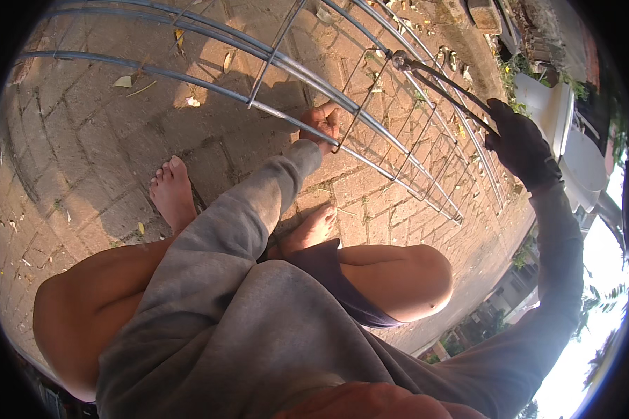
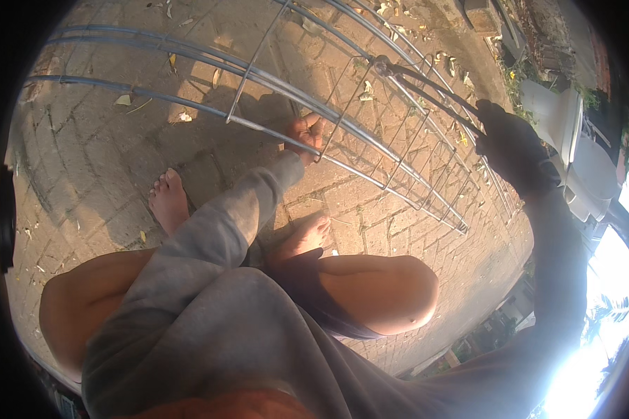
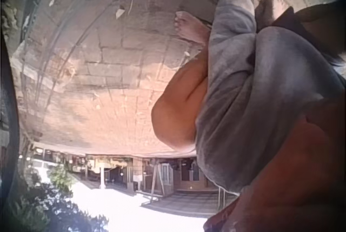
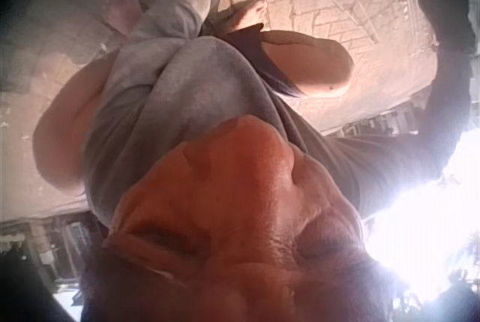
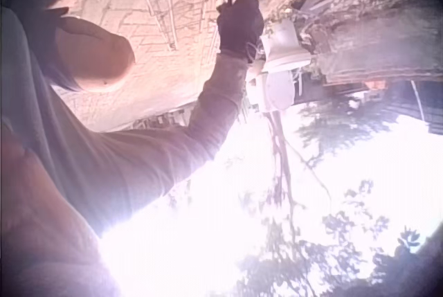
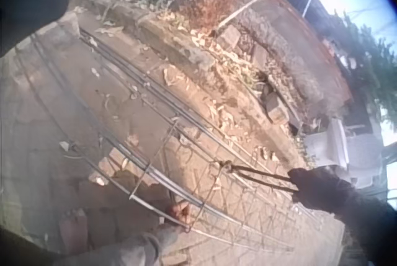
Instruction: The person assembles a rebar mesh on a paved outdoor area by tying intersecting steel bars with wire using pliers. They position the bars, wrap wire around intersections, and twist the wire to secure the grid.
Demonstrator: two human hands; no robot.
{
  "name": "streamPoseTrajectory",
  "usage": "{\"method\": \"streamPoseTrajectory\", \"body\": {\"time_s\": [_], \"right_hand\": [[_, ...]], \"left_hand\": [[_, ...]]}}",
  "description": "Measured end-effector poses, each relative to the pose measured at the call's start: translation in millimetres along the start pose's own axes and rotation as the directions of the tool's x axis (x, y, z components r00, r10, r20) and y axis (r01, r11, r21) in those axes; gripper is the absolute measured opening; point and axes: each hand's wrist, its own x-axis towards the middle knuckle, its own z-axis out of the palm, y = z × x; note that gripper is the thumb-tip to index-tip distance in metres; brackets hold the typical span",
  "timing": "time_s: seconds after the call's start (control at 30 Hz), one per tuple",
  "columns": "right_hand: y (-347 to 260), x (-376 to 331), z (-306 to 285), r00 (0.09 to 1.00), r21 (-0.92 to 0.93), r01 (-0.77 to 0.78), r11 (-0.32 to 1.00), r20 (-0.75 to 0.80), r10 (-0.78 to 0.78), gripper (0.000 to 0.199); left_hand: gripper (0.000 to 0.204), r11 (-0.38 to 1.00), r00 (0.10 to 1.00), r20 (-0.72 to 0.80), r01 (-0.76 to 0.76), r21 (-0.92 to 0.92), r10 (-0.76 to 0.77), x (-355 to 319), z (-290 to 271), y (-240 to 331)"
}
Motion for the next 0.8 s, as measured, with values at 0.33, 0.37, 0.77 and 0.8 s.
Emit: {"method": "streamPoseTrajectory", "body": {"time_s": [0.33, 0.37, 0.77, 0.8], "right_hand": [[-29, -17, -6, 0.946, -0.676, -0.100, 0.730, -0.293, -0.142, 0.021], [-21, -16, -2, 0.901, -0.716, -0.129, 0.686, -0.374, -0.221, 0.018], [2, -4, -3, 0.966, 0.281, -0.229, 0.932, 0.182, 0.183, 0.036], [1, -7, 2, 0.962, 0.228, -0.258, 0.939, 0.153, 0.227, 0.041]], "left_hand": [[0.033, 0.981, 0.999, -0.032, -0.023, -0.190, 0.017, -80, -63, 38], [0.032, 0.946, 0.994, -0.048, -0.109, -0.305, 0.099, -87, -68, 46], [0.033, 0.771, 0.947, -0.240, -0.315, -0.554, 0.214, -35, -27, 19], [0.033, 0.785, 0.951, -0.230, -0.301, -0.542, 0.206, -34, -24, 16]]}}
